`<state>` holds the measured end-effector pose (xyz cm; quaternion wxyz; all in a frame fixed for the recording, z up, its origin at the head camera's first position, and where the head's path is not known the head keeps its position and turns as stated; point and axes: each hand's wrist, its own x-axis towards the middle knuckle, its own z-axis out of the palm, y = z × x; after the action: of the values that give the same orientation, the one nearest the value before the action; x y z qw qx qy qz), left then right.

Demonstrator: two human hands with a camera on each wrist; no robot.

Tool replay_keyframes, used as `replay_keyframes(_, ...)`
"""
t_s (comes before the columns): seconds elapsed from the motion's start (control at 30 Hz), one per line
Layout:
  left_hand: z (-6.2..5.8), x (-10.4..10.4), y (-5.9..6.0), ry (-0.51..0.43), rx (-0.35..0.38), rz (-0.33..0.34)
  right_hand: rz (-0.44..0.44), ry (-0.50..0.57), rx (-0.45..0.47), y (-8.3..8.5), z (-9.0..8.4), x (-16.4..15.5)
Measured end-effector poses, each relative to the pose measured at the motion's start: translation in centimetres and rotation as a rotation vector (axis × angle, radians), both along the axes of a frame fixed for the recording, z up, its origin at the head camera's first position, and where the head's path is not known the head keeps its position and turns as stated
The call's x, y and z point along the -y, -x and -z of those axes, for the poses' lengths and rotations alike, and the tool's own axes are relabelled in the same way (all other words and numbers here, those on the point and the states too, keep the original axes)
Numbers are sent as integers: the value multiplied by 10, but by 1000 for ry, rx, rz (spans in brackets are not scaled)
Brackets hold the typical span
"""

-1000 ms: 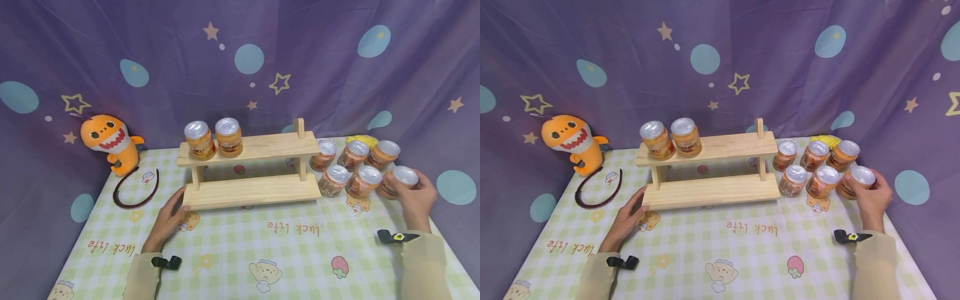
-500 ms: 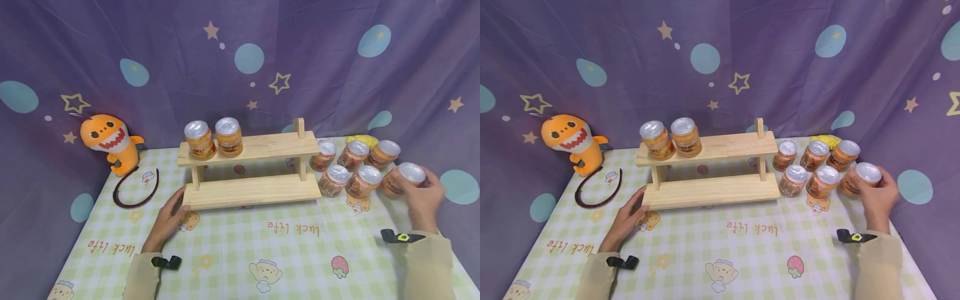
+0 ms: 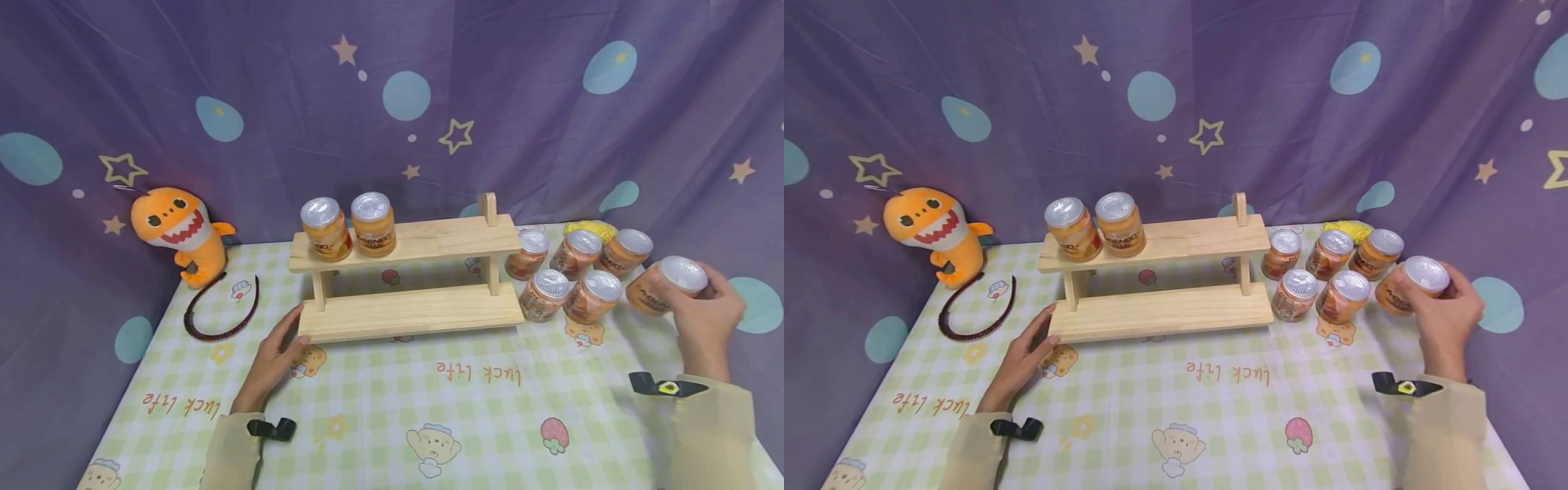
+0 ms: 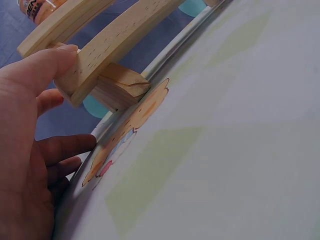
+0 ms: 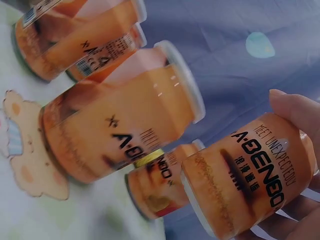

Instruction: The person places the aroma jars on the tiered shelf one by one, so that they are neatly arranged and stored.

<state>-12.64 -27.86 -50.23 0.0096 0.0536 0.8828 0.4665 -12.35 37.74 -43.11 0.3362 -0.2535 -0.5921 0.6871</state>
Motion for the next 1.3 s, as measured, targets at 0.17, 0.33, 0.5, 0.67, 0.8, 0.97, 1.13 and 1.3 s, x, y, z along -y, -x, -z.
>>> replay_keyframes(0.17, 0, 0, 0, 2, -4, 1, -7, 15, 11, -1, -13, 1)
replay_keyframes(0.33, 1, 0, 0, 1, -7, 4, -7, 13, 19, -2, -25, 3)
replay_keyframes(0.5, 1, 0, 0, 2, -15, 10, -3, -23, 71, -3, -35, 5)
replay_keyframes(0.67, 0, 0, 1, -10, -16, 13, -18, -45, 54, -4, -42, 8)
replay_keyframes(0.8, -1, 0, 1, -8, -21, 15, -45, -38, -18, -3, -48, 13)
replay_keyframes(0.97, 0, 0, 0, -6, -18, 13, -74, -18, -83, -1, -56, 18)
replay_keyframes(1.13, 1, 2, 0, -9, -9, 12, -90, -15, -91, 1, -66, 24)
replay_keyframes(1.3, 2, 2, 1, -3, -14, 11, -105, -40, -88, 2, -75, 29)
